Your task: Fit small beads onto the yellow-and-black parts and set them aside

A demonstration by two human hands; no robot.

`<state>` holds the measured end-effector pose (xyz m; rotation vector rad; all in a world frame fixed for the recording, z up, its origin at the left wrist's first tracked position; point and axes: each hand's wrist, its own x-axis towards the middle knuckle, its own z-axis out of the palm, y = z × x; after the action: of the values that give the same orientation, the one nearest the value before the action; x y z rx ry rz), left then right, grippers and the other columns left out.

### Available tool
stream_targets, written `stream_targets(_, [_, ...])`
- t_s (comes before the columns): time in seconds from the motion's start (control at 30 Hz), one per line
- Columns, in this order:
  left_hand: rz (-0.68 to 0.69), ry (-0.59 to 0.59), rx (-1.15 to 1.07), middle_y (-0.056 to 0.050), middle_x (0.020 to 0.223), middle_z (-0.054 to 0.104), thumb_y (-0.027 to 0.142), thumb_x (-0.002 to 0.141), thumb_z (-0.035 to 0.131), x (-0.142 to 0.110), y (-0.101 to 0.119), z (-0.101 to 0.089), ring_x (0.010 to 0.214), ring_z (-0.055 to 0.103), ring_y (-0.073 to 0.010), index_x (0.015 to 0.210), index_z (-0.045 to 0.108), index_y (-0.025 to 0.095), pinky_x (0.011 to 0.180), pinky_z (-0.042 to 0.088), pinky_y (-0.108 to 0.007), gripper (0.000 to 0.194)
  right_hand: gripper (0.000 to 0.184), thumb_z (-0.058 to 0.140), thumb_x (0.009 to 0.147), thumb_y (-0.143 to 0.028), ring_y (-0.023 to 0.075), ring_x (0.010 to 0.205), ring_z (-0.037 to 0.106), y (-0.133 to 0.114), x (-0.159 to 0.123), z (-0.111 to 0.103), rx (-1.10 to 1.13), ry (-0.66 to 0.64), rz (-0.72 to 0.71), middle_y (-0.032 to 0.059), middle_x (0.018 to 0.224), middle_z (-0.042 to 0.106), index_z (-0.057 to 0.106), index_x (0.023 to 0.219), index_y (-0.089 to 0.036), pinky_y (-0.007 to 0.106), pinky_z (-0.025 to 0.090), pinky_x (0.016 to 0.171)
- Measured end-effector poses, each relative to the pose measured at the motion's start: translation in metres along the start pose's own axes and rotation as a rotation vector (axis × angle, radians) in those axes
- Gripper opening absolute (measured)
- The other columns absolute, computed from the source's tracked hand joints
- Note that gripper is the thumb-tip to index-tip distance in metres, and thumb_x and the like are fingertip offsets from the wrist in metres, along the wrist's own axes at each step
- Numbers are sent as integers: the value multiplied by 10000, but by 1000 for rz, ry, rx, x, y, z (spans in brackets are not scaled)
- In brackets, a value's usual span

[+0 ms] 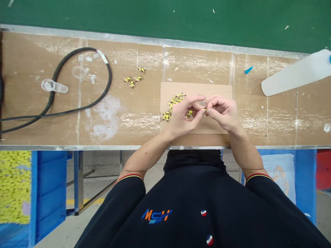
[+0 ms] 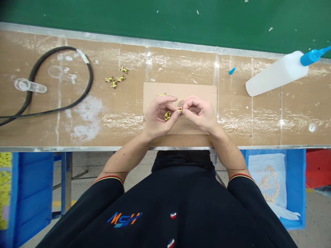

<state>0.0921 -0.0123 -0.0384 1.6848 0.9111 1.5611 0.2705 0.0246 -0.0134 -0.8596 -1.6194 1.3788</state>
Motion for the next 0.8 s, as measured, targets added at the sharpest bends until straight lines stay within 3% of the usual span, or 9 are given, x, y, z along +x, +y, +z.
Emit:
stream_targets(0.17, [-3, -10, 23, 47, 783, 680, 268, 983, 688, 0, 1, -1, 668, 670, -60, 1317, 608, 275, 621, 543, -163, 343, 353, 837, 830, -498, 116, 711, 622, -3, 0, 1, 34, -5, 74, 28, 812, 660, 699, 725, -191, 292, 618, 715])
stream_targets(0.33, [-47, 4, -74, 37, 781, 701, 264, 973, 715, 1, -1, 0, 674, 688, -65, 1332, 646, 281, 610, 547, -163, 366, 356, 832, 841, -501, 116, 694, 618, -4, -1, 4, 37, 29, 45, 23, 804, 649, 689, 732, -194, 304, 624, 706])
stream_targets(0.53, [-7, 41, -168, -4, 922, 800, 228, 969, 722, 6, -7, -2, 786, 736, -82, 1079, 785, 292, 669, 578, -200, 142, 348, 846, 829, -522, 124, 761, 656, -2, -5, 6, 94, 85, -25, 23, 932, 662, 680, 928, -232, 295, 629, 721])
stream_targets(0.8, [47, 7, -74, 3, 912, 802, 369, 970, 732, 7, -6, -10, 1038, 733, -179, 1005, 738, 320, 901, 645, -409, 60, 316, 832, 872, -461, 102, 650, 664, -3, -7, 10, 193, -43, -42, 0, 819, 705, 634, 828, -218, 268, 618, 632])
